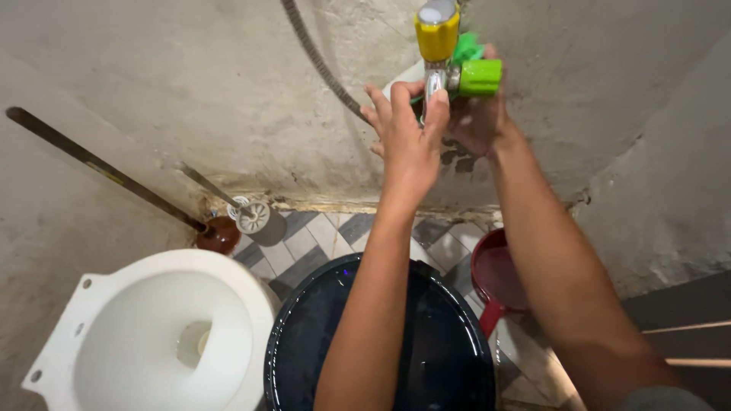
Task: The person places toothbrushes into a wall mount, then rinses their hands under a faucet and uses a green sponge to scrub the faucet and water pipe, followed by rinsing the sponge in a bucket.
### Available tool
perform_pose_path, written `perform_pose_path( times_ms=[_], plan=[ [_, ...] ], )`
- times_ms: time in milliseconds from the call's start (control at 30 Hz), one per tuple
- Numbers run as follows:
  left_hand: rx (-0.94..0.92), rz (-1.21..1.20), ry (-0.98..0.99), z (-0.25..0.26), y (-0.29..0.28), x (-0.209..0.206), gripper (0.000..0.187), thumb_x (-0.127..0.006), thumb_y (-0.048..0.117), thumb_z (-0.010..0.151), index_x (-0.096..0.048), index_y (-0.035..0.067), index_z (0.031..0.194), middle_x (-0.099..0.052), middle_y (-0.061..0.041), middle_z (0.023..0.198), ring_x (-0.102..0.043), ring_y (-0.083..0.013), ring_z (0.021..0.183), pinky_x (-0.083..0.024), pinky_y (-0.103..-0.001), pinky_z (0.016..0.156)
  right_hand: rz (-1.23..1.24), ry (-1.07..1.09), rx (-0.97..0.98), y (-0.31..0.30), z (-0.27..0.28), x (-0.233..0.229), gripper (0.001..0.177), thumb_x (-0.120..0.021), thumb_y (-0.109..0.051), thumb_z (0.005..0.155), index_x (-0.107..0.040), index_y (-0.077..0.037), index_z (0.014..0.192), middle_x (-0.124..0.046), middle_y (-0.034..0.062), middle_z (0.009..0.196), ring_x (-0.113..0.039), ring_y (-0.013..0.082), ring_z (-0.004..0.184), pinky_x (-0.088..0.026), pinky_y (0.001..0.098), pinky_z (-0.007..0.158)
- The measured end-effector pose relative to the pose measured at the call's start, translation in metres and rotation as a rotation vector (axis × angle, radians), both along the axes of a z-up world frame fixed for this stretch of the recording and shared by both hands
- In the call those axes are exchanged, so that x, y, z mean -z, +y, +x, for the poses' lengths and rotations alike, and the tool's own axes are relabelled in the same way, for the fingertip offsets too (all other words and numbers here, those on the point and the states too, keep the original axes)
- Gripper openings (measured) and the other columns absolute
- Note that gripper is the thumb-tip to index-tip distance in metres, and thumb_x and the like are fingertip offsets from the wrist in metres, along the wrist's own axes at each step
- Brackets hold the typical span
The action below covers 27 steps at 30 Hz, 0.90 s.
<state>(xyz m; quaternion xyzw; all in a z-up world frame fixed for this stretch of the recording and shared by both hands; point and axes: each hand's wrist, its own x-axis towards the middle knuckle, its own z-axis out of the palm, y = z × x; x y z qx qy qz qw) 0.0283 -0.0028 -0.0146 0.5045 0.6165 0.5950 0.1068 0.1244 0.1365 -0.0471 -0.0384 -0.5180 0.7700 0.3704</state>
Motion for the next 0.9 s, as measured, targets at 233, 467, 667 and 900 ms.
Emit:
perform_pose_path(
  times_ms=[233, 467, 667, 900],
  plan=[
    [-0.016, 0.068, 0.001, -0.003, -0.007, 0.007, 0.060, -0.056, 0.055, 0.099, -0.056, 0.004, 0.132, -0.052, -0.024, 0.143, -0.036, -0.0460, 0.146, -0.024, -0.056, 0.122, -0.080, -0.209, 0.424, -0.018, 0.027, 0.041, 0.088, -0.027, -0.086, 0.091, -0.062, -0.009, 0.115, -0.064, 0.0053, 0.102, -0.062, 0.0212, 0.101, -0.050, 0.0410, 0.098],
    [0.050, 0.185, -0.201, -0.010, -0.048, 0.018, 0.045, -0.053, 0.044, 0.107, -0.066, 0.002, 0.119, -0.068, -0.015, 0.121, -0.064, -0.0280, 0.117, -0.050, -0.040, 0.105, 0.575, -0.196, 1.070, -0.157, 0.029, 0.030, 0.055, -0.026, -0.053, 0.116, -0.047, -0.006, 0.134, -0.051, 0.0063, 0.129, -0.051, 0.0201, 0.124, -0.040, 0.0372, 0.114],
    [0.403, 0.235, -0.504, -0.023, -0.084, 0.028, 0.044, -0.053, 0.040, 0.109, -0.067, 0.002, 0.126, -0.070, -0.013, 0.119, -0.064, -0.0202, 0.107, -0.053, -0.035, 0.092, 0.559, -0.240, 0.687, -0.253, -0.014, -0.032, 0.050, -0.053, -0.020, 0.107, -0.030, 0.001, 0.146, -0.046, 0.0141, 0.139, -0.046, 0.0232, 0.133, -0.034, 0.0395, 0.115],
    [0.280, 0.430, -0.393, -0.063, -0.056, 0.033, 0.057, -0.044, 0.046, 0.111, -0.041, 0.003, 0.148, -0.059, -0.014, 0.134, -0.059, -0.0224, 0.118, -0.050, -0.036, 0.102, 0.831, -0.547, 0.370, -0.211, -0.058, -0.093, 0.062, -0.056, -0.037, 0.104, -0.039, 0.005, 0.146, -0.059, 0.0197, 0.128, -0.059, 0.0286, 0.124, -0.047, 0.0403, 0.107]
  ],
)
